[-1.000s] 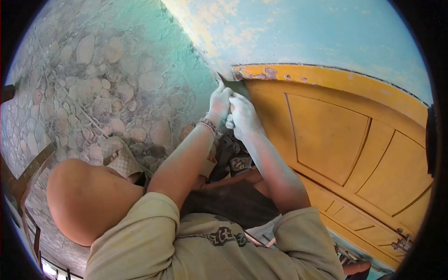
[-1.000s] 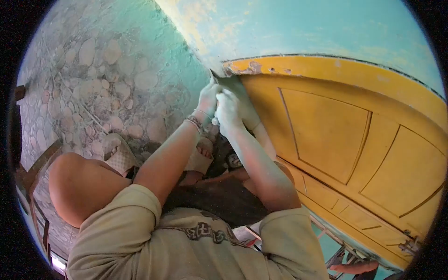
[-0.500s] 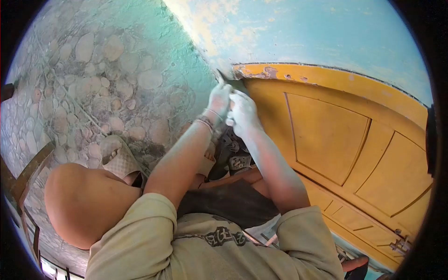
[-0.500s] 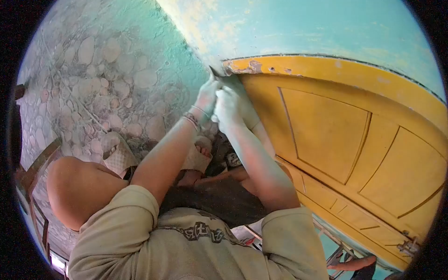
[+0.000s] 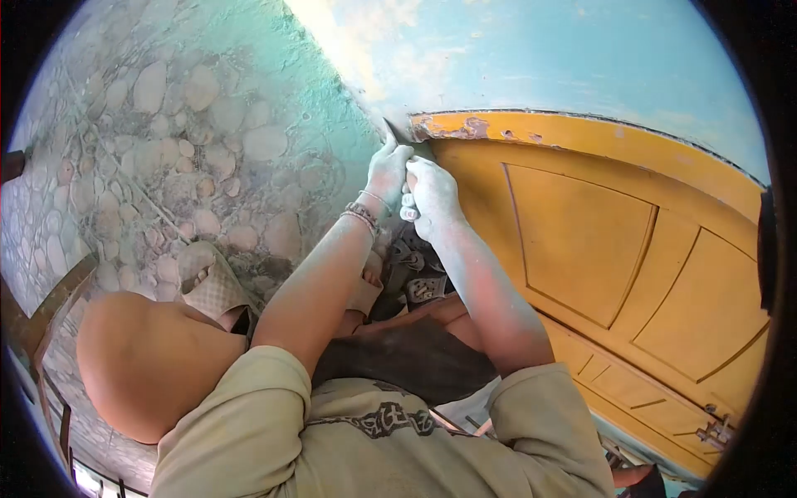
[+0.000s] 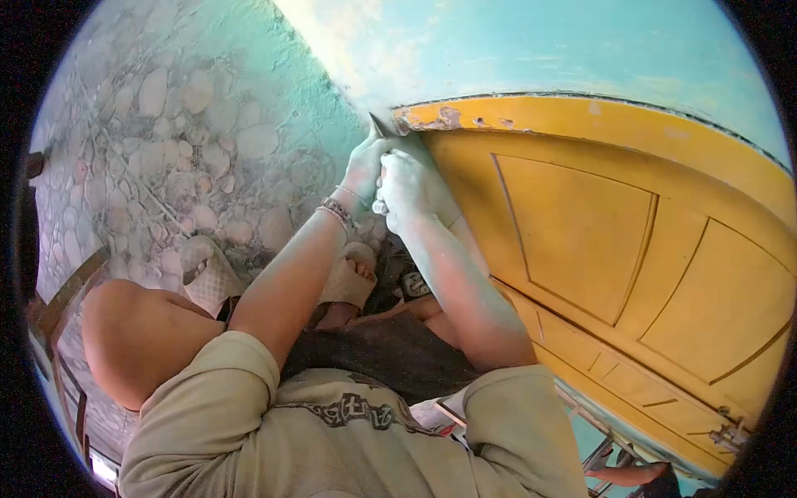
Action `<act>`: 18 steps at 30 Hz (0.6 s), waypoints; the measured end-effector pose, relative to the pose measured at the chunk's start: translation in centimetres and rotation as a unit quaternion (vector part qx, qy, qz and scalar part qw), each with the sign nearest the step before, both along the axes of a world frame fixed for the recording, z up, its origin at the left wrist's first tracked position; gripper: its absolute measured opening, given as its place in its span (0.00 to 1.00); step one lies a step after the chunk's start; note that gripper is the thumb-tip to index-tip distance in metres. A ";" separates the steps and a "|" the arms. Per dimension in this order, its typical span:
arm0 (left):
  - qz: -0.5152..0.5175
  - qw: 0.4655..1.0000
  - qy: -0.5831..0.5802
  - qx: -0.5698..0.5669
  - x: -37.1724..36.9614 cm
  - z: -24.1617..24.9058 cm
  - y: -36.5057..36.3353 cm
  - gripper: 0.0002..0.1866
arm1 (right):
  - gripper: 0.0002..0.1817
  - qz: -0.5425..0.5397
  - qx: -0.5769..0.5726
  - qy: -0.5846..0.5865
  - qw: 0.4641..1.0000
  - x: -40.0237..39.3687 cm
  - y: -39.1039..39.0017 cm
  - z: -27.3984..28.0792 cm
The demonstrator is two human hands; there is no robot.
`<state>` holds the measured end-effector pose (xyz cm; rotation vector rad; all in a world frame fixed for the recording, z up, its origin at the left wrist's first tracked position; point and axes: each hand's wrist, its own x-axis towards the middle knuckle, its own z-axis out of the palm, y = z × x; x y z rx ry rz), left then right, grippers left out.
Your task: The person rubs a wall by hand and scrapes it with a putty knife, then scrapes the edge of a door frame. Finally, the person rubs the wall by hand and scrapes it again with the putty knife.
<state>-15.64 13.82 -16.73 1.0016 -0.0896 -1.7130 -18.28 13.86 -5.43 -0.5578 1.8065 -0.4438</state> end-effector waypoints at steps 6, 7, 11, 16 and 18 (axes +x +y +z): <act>0.066 0.968 -0.177 -0.168 -1.9 -5.0 0.5 0.22 | 0.08 0.055 -0.055 0.034 0.996 0.3 1.3 -2.1; 0.086 0.989 -0.068 -0.097 -1.5 -2.2 0.5 0.24 | 0.08 0.038 -0.048 0.008 0.998 0.0 1.3 -0.8; 0.087 0.996 0.016 0.003 -2.4 -3.0 -0.2 0.29 | 0.06 0.014 -0.001 -0.033 0.999 -1.6 -0.4 -2.2; 0.040 0.907 -0.384 -0.167 -2.0 -1.9 0.0 0.20 | 0.07 -0.028 0.017 -0.070 0.997 -1.3 -0.6 -0.1; 0.085 0.978 -0.189 -0.017 -2.3 -0.3 -0.5 0.11 | 0.08 -0.031 0.026 -0.061 0.997 -0.9 -1.0 0.4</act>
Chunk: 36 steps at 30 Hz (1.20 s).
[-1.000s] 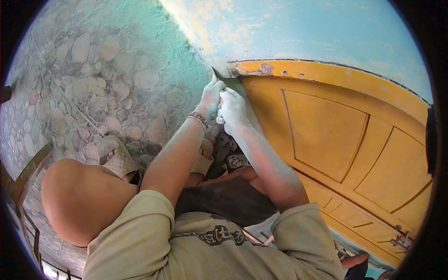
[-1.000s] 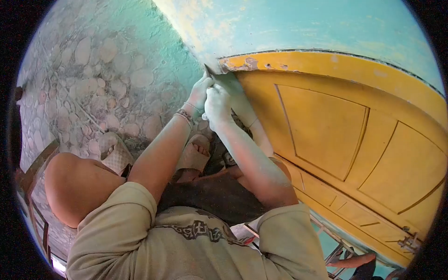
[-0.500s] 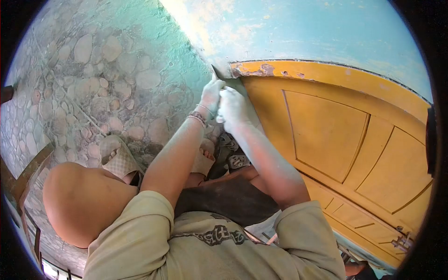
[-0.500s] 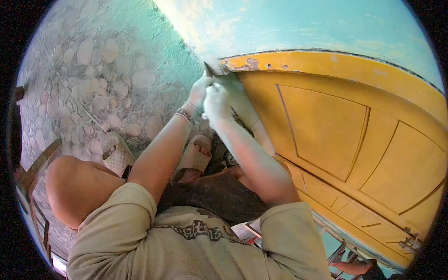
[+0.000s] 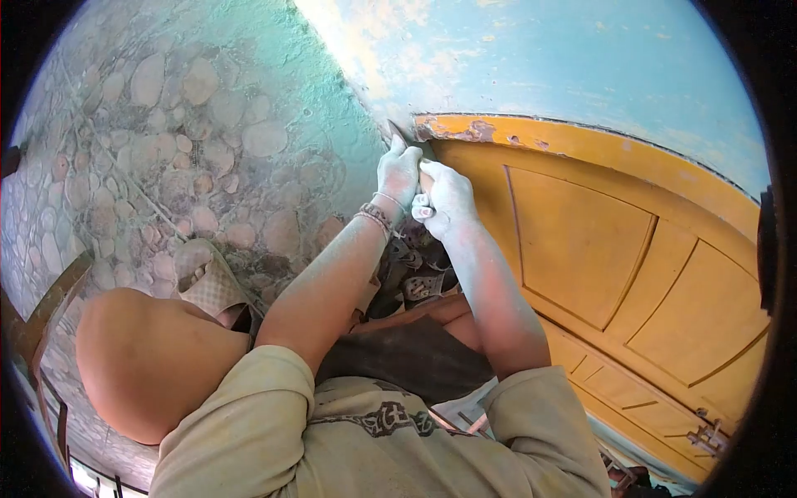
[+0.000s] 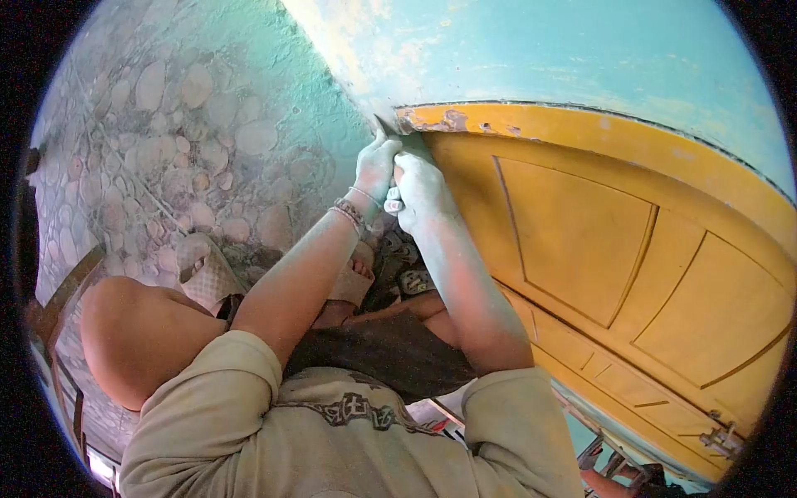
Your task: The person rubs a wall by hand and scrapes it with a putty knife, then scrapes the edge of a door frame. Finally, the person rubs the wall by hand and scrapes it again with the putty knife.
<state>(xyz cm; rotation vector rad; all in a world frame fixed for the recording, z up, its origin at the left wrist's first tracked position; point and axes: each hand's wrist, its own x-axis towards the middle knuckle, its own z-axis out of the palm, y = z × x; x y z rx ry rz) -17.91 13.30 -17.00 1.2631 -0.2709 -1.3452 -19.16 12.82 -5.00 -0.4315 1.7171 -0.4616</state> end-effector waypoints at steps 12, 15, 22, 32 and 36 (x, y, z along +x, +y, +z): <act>-0.104 0.949 -0.263 -0.139 -0.1 -3.8 0.0 0.10 | 0.07 0.040 -0.027 0.009 0.999 -0.6 0.2 -2.4; 0.005 0.996 0.012 -0.087 -2.6 -2.9 0.0 0.10 | 0.12 0.020 -0.046 0.032 0.998 -1.2 1.0 -0.6; 0.006 0.998 -0.012 -0.059 -2.2 -0.8 -0.4 0.16 | 0.15 -0.010 -0.043 0.012 0.999 -1.1 0.2 0.1; -0.043 0.985 0.166 0.006 -0.1 -0.4 -0.6 0.15 | 0.15 -0.016 -0.023 0.013 1.000 -0.1 0.6 0.5; -0.036 0.992 0.116 0.030 0.6 3.1 -0.5 0.08 | 0.12 0.010 -0.024 -0.063 0.998 -0.3 0.8 3.3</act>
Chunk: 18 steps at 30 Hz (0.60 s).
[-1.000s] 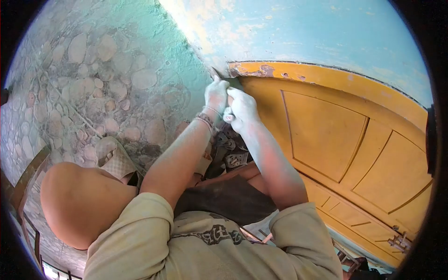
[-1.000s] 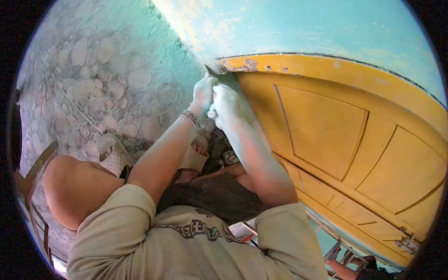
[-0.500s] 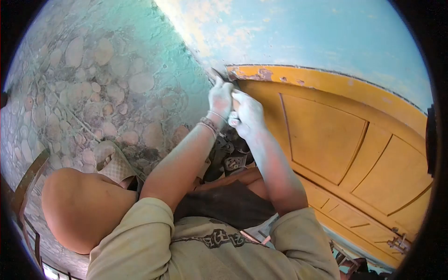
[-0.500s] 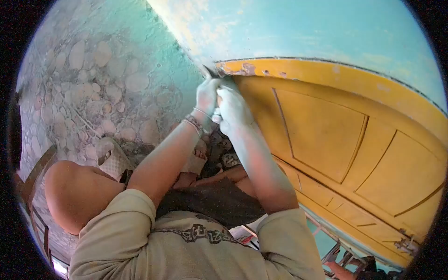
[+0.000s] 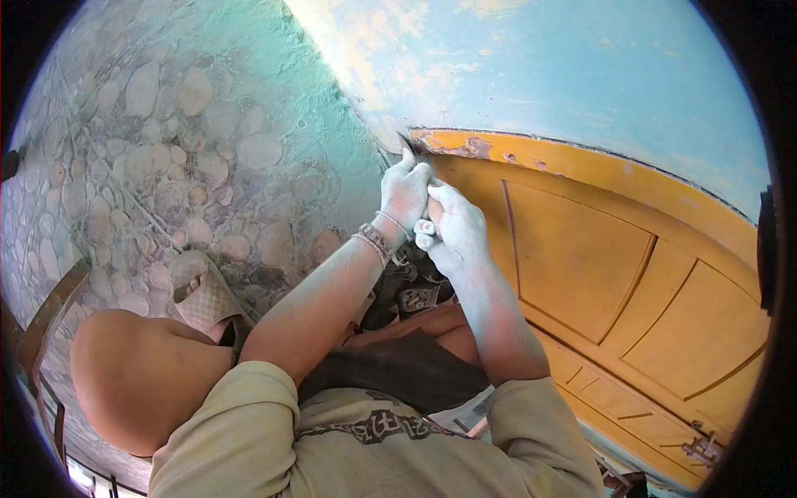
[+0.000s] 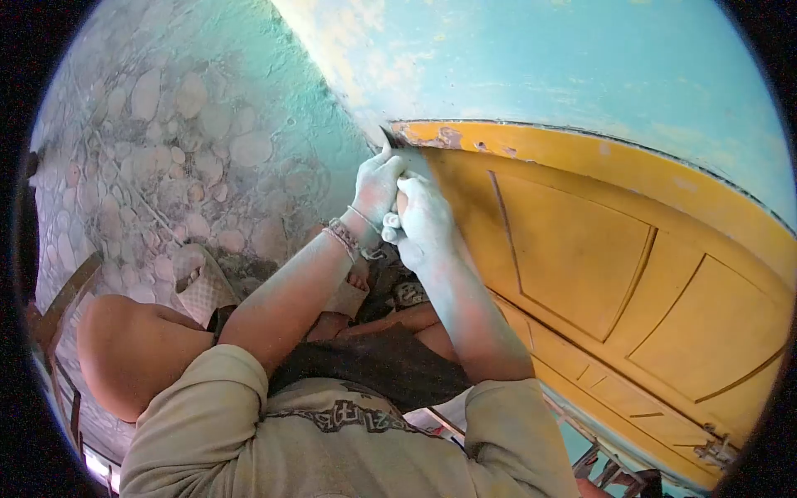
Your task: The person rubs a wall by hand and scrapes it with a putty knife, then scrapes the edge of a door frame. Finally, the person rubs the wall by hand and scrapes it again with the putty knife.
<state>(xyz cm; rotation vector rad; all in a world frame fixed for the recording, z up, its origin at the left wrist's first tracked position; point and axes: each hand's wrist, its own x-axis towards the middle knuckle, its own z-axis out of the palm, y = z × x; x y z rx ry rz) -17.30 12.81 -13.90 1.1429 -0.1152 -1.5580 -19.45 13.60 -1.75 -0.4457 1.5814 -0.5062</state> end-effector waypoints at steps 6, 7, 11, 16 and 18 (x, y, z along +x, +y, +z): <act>0.011 0.998 0.062 -0.003 0.7 -0.7 -0.1 0.08 | 0.12 -0.026 -0.010 0.035 0.999 1.1 -0.1 -0.8; -0.021 0.995 -0.086 -0.053 0.8 -0.4 -0.2 0.14 | 0.12 -0.020 -0.015 -0.023 0.999 0.3 -0.1 -0.3; -0.048 0.996 -0.053 -0.044 1.0 -0.3 -0.5 0.26 | 0.14 -0.028 -0.046 -0.018 0.998 1.0 0.2 -0.2; -0.048 0.996 -0.051 -0.051 0.8 0.2 -0.3 0.23 | 0.17 -0.042 -0.039 -0.019 0.998 1.1 0.5 1.2; -0.026 0.998 -0.039 -0.051 0.7 0.4 -0.3 0.15 | 0.18 -0.023 -0.049 -0.024 0.998 1.4 0.7 1.3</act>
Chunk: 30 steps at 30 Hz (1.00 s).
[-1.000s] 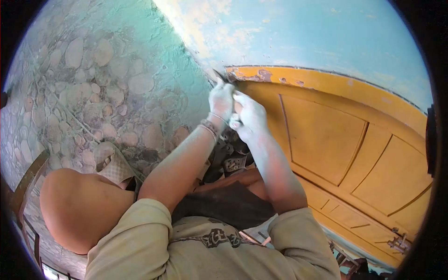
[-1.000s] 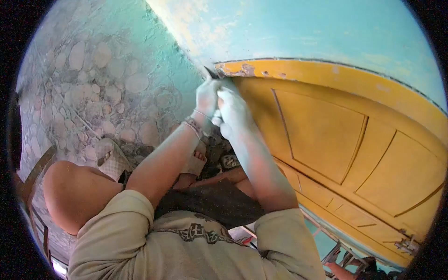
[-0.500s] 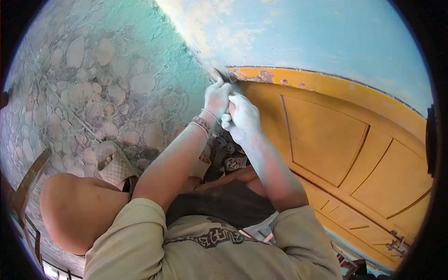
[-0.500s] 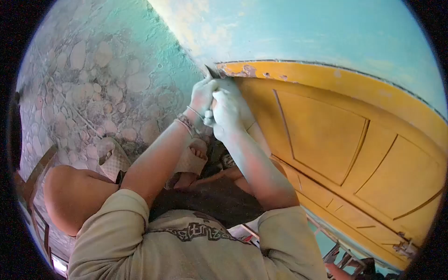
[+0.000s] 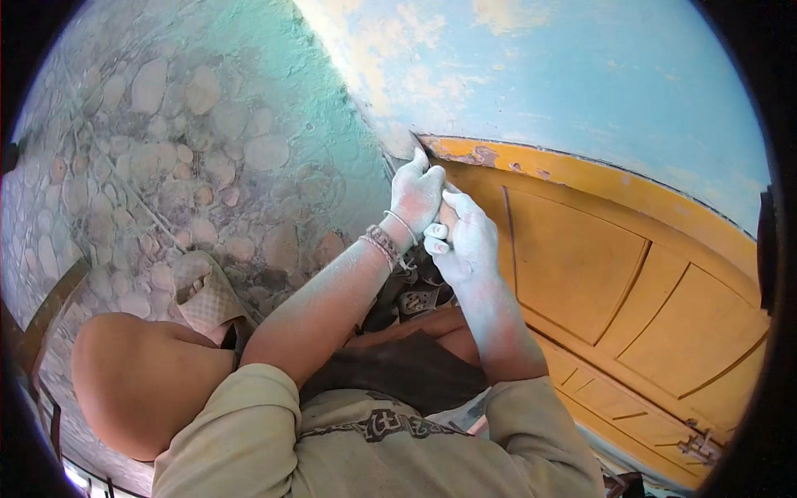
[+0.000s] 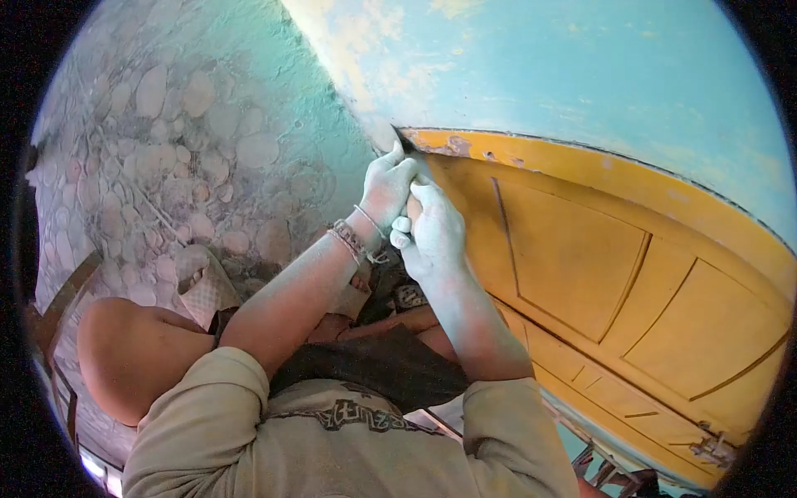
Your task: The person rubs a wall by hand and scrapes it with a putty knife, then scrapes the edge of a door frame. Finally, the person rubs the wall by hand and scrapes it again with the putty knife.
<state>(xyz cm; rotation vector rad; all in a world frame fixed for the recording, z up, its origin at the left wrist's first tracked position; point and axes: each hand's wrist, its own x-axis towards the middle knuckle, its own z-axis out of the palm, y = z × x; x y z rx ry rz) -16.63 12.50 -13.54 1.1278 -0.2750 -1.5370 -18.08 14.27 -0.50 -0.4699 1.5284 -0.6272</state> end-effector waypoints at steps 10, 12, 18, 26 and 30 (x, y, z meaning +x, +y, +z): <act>-0.009 0.997 0.077 -0.026 -0.1 -1.1 0.3 0.29 | 0.18 -0.019 0.014 0.059 0.998 0.1 0.5 -0.7; -0.014 0.999 0.036 -0.029 -0.2 -1.1 0.1 0.27 | 0.13 -0.013 0.015 0.042 0.999 -0.6 0.4 -0.8; 0.005 0.997 0.072 -0.032 0.3 -0.4 0.6 0.23 | 0.11 0.001 0.013 0.027 1.000 -1.1 0.8 -1.2; -0.002 0.993 0.117 -0.015 0.1 -0.7 1.0 0.19 | 0.16 0.002 0.001 0.041 0.999 -0.9 1.3 -1.7; 0.027 0.998 0.054 -0.031 -0.7 -2.8 0.3 0.14 | 0.16 -0.007 -0.003 0.037 0.999 -0.6 0.8 -2.4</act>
